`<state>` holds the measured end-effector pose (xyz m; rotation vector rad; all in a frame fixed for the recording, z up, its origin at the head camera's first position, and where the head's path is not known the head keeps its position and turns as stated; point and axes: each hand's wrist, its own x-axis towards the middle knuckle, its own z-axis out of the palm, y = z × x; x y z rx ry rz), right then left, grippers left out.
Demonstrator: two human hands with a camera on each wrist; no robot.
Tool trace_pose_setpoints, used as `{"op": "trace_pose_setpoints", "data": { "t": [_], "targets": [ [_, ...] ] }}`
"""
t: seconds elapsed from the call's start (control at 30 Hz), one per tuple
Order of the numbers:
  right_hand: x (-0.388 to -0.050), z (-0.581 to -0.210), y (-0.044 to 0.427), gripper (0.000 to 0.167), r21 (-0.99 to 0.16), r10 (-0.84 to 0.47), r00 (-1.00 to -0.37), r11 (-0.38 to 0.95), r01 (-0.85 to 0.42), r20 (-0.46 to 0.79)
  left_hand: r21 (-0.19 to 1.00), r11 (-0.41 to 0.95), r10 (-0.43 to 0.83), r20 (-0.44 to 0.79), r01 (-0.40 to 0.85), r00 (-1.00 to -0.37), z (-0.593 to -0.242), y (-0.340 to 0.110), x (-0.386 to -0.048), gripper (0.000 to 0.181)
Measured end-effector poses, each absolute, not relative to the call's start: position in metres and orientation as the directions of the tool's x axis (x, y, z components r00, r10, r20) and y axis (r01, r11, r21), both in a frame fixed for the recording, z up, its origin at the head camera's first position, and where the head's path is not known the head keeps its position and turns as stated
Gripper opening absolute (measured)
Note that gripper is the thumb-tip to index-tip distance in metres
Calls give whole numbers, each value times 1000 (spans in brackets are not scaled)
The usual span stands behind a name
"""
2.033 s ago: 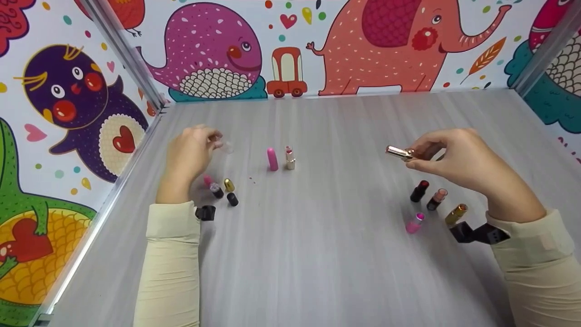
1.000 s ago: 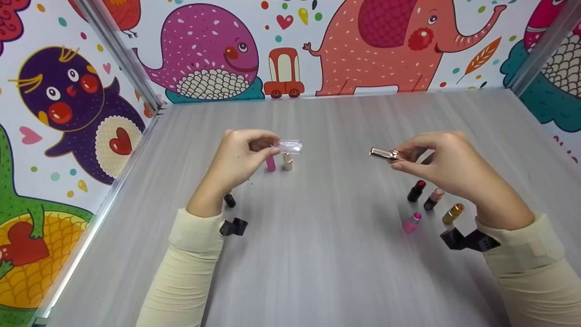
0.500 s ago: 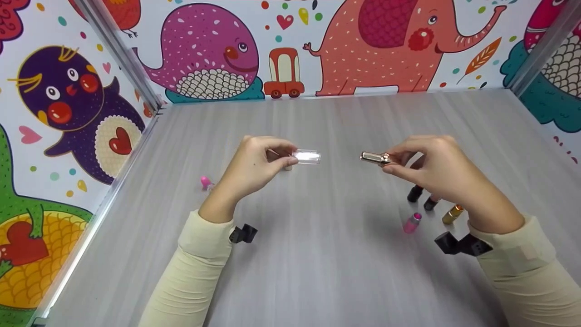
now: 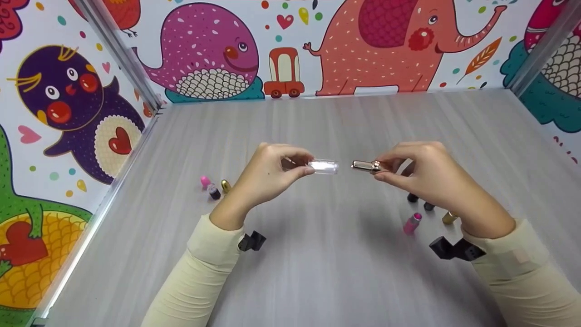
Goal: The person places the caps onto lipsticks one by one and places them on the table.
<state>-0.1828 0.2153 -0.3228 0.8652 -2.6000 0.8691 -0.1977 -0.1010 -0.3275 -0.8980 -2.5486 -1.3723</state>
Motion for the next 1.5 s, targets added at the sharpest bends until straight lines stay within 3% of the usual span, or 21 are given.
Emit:
{"op": "trace_pose_setpoints", "data": {
  "t": [0.73,0.93,1.27,1.5],
  "targets": [
    [-176,-325,206,24,-505,-482,-799,619,-601,360,676,401,503,401,618,-765,-333,-92,-195,15],
    [-176,-326,204,24,-495,-496,-787,612,-617,367,663,445,510,365,602,-779,-332,-90,-192,17],
    [-173,-327,200,26,-469,-548,-728,557,-685,413,639,425,556,375,642,-741,-333,-86,-190,15],
    [-170,-325,198,27,-474,-556,-726,552,-686,405,644,427,566,357,635,-743,-334,-84,-189,18]
  ]
}}
